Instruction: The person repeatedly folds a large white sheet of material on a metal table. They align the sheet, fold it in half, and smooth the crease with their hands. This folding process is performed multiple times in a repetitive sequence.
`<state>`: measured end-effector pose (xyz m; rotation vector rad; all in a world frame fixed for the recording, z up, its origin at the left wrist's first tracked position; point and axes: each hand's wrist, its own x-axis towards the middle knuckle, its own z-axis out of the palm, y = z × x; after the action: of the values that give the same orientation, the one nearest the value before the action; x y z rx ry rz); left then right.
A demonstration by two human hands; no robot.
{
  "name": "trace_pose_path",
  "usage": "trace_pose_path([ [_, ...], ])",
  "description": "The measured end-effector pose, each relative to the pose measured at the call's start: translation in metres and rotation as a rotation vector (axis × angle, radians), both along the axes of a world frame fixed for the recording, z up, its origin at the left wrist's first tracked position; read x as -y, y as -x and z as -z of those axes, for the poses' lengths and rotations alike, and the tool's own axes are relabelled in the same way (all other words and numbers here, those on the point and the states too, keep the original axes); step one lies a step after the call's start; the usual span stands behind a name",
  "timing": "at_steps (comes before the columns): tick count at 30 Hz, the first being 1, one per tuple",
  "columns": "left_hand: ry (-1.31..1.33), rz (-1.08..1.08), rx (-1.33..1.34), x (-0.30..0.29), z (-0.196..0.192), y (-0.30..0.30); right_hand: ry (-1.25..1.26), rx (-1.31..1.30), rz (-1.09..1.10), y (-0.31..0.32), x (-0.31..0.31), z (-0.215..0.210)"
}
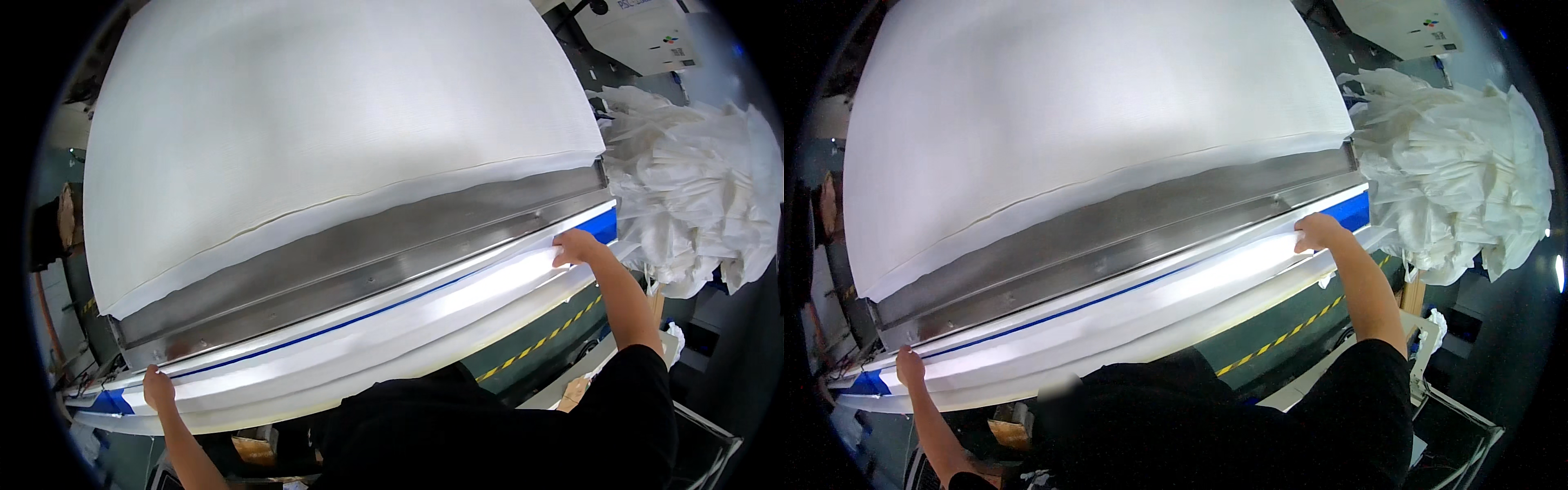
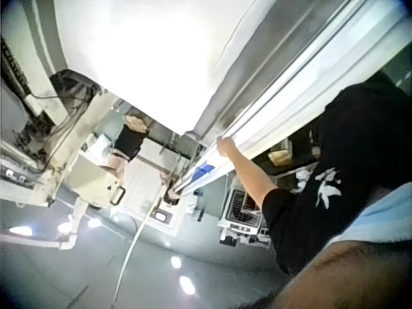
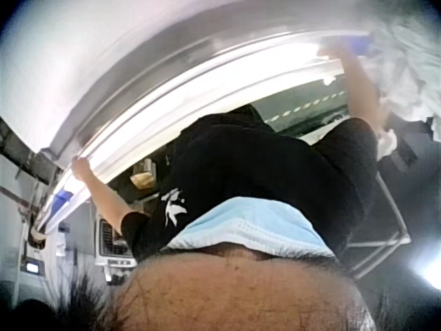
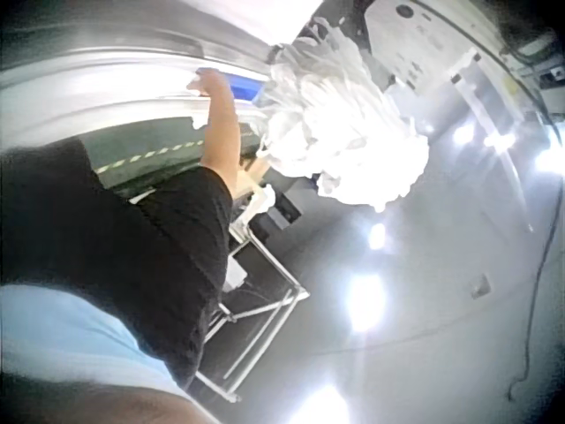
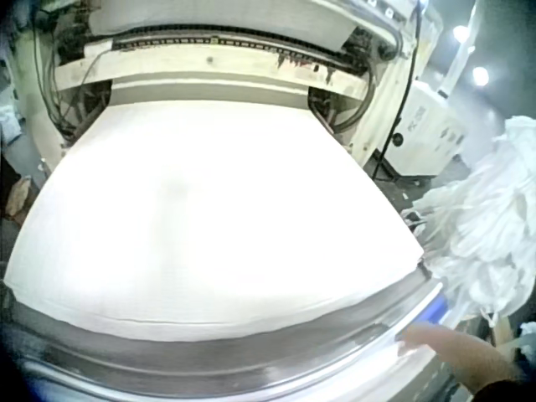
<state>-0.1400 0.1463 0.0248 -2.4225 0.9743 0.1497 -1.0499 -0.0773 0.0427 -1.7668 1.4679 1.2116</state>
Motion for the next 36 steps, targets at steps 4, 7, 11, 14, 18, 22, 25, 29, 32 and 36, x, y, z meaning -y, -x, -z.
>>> trace_pose_path([
  [4, 0.198, 0.135, -0.020, 0.008, 0.001, 0.024, -0.088, 0.111, -0.085, -0.062, -0.013, -0.004],
  [7, 0.571, 0.529, -0.314, 0.026, 0.008, 0.092, -0.173, 0.253, -0.108, -0.100, -0.026, -0.013],
  [11, 0.635, 0.698, -0.982, 0.063, -0.013, 0.251, -0.263, 0.496, -0.073, -0.145, -0.047, -0.021],
  [14, 0.613, 0.824, -1.253, 0.079, -0.022, 0.340, -0.389, 0.555, -0.023, -0.194, -0.051, -0.040],
  [18, 0.691, 0.775, -1.311, 0.094, -0.032, 0.370, -0.465, 0.454, 0.052, -0.217, -0.057, -0.044],
  [22, 0.746, 0.637, -1.159, 0.090, -0.029, 0.324, -0.381, 0.610, 0.234, -0.211, -0.063, -0.022],
  [25, 0.786, 0.479, -1.028, 0.081, -0.028, 0.276, -0.360, 0.617, 0.473, -0.206, -0.074, -0.006],
  [29, 0.886, 0.230, -0.824, 0.061, -0.022, 0.211, -0.240, 0.598, 0.446, -0.184, -0.082, 0.012],
  [32, 0.902, 0.016, -0.704, 0.047, -0.010, 0.168, -0.130, 0.572, 0.411, -0.193, -0.086, 0.012],
  [36, 0.978, 0.160, -0.399, 0.033, 0.027, 0.108, -0.012, 0.600, 0.229, -0.219, -0.080, 0.013],
])
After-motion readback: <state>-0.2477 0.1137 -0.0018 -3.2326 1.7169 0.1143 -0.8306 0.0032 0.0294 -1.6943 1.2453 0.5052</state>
